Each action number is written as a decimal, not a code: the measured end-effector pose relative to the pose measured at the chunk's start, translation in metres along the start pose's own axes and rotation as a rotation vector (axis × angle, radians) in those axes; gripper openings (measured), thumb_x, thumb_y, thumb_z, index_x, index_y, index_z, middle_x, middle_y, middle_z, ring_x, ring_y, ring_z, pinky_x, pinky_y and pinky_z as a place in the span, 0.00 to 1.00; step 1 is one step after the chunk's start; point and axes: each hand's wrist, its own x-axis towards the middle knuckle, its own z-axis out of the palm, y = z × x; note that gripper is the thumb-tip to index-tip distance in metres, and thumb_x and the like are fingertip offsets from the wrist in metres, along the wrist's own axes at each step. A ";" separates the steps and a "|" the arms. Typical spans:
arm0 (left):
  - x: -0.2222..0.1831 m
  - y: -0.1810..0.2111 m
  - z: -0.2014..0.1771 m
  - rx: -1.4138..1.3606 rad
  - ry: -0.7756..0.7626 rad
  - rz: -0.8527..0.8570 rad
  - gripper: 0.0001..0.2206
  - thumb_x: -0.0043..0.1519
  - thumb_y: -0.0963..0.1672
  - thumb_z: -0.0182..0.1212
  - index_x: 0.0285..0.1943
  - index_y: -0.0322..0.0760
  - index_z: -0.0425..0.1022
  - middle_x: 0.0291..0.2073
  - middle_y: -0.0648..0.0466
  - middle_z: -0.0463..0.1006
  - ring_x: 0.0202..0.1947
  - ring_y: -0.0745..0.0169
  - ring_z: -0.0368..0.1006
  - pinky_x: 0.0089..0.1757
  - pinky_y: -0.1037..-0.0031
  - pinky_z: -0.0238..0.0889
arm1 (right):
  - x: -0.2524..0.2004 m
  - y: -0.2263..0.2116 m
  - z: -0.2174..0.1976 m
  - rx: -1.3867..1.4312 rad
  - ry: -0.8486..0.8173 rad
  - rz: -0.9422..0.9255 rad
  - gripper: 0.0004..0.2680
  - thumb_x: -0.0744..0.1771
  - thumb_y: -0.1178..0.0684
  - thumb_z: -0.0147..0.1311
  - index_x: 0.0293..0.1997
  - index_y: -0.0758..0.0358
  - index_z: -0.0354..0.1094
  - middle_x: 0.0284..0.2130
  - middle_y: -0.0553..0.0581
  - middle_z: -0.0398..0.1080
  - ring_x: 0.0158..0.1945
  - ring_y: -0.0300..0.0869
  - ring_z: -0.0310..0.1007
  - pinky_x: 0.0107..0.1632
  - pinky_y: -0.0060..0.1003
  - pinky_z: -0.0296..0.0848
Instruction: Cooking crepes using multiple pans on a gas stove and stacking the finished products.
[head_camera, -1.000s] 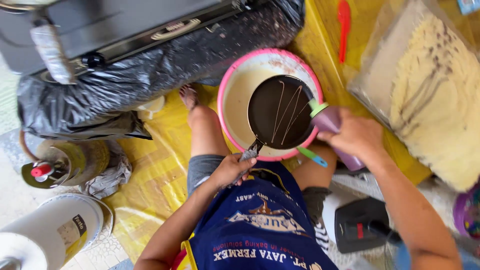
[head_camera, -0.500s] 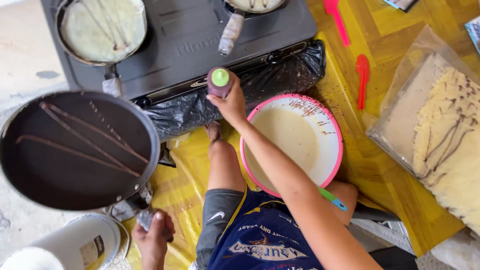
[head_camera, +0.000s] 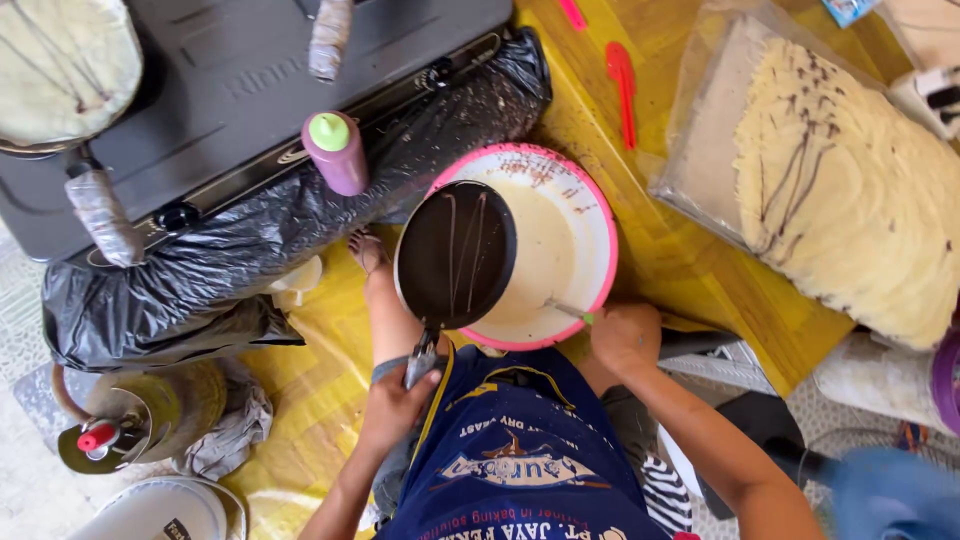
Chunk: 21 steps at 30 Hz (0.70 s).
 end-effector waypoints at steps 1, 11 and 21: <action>0.006 0.000 0.007 0.122 -0.062 -0.007 0.22 0.56 0.58 0.67 0.21 0.43 0.75 0.05 0.53 0.72 0.14 0.54 0.76 0.28 0.71 0.67 | -0.029 0.018 -0.053 0.265 0.018 0.041 0.18 0.70 0.47 0.40 0.31 0.58 0.82 0.29 0.65 0.79 0.40 0.59 0.80 0.43 0.58 0.70; 0.078 0.021 0.010 0.671 0.110 0.277 0.30 0.58 0.64 0.59 0.32 0.35 0.79 0.23 0.36 0.79 0.35 0.29 0.79 0.41 0.49 0.71 | 0.016 0.111 0.036 -0.279 0.532 -0.218 0.05 0.64 0.50 0.51 0.36 0.45 0.74 0.22 0.48 0.65 0.27 0.45 0.68 0.29 0.44 0.60; 0.134 0.043 0.018 0.539 -0.028 0.245 0.23 0.59 0.58 0.60 0.29 0.37 0.75 0.19 0.45 0.78 0.23 0.44 0.77 0.31 0.62 0.72 | -0.039 0.125 -0.079 0.268 0.090 0.076 0.15 0.63 0.42 0.57 0.57 0.35 0.75 0.32 0.57 0.76 0.41 0.60 0.80 0.43 0.53 0.74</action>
